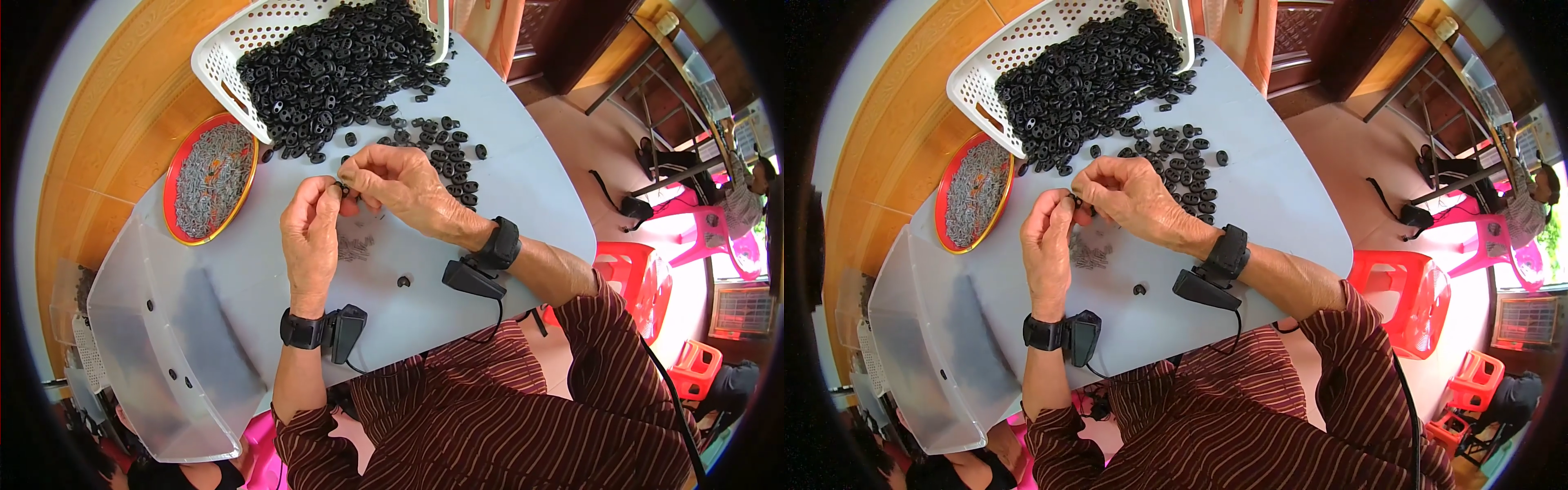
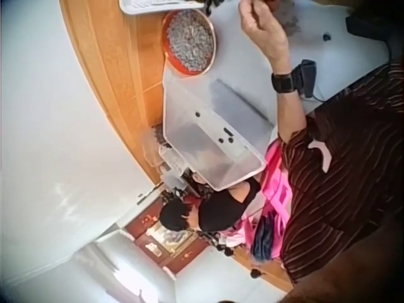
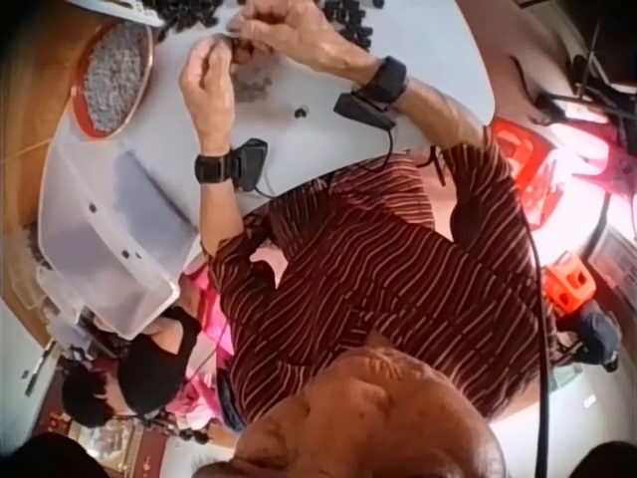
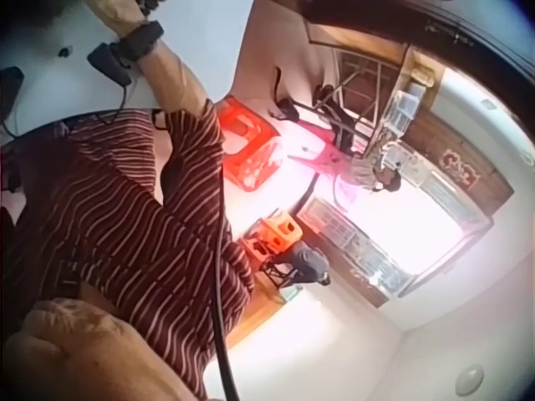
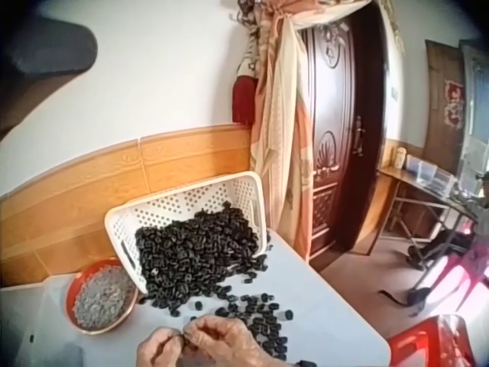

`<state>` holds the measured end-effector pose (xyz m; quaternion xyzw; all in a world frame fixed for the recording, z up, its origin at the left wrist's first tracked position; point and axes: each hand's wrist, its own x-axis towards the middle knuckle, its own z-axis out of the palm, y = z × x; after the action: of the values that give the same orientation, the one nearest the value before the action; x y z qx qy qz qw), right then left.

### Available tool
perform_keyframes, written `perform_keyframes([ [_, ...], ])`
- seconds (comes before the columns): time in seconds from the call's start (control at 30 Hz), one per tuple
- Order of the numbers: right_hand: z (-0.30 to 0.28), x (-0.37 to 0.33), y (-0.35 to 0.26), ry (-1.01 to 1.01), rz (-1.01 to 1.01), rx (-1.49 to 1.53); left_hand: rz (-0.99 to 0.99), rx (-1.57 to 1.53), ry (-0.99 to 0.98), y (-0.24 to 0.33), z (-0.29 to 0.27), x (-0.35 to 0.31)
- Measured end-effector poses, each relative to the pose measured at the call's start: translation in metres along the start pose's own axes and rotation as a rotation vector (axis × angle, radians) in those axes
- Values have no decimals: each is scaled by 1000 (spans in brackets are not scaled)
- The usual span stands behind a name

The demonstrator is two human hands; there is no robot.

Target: The person assembles cord locks by hand, picking up a spring from a tray and a plastic housing from a basket, inserting the spring into the housing, and placing the assembled unit into a plastic bin.

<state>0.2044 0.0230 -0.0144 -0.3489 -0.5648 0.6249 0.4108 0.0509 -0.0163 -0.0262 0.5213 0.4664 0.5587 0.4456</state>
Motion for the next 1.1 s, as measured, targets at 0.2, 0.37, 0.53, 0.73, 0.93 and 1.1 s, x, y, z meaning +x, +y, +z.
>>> perform_keyframes([
  [0.2, -2, -1, 5, -12, -26, -9, -64, 65, -63, 7, -1, 0],
  [0.37, -1, -1, 2, -23, -18, -23, -75, 39, -67, 11, -3, -1],
  [0.53, -1, -1, 5, -7, -26, -9, 11, 31, -15, 6, 2, -2],
  [0.73, 3, -1, 9, 19, -32, 80, 38, 51, 24, -2, 4, -4],
  [0.93, -2, -2, 4, -16, 47, 24, -48, -13, 36, -2, 4, -3],
  [1.1, -3, -3, 0, 15, -5, -44, -69, -37, -25, -2, 3, 0],
])
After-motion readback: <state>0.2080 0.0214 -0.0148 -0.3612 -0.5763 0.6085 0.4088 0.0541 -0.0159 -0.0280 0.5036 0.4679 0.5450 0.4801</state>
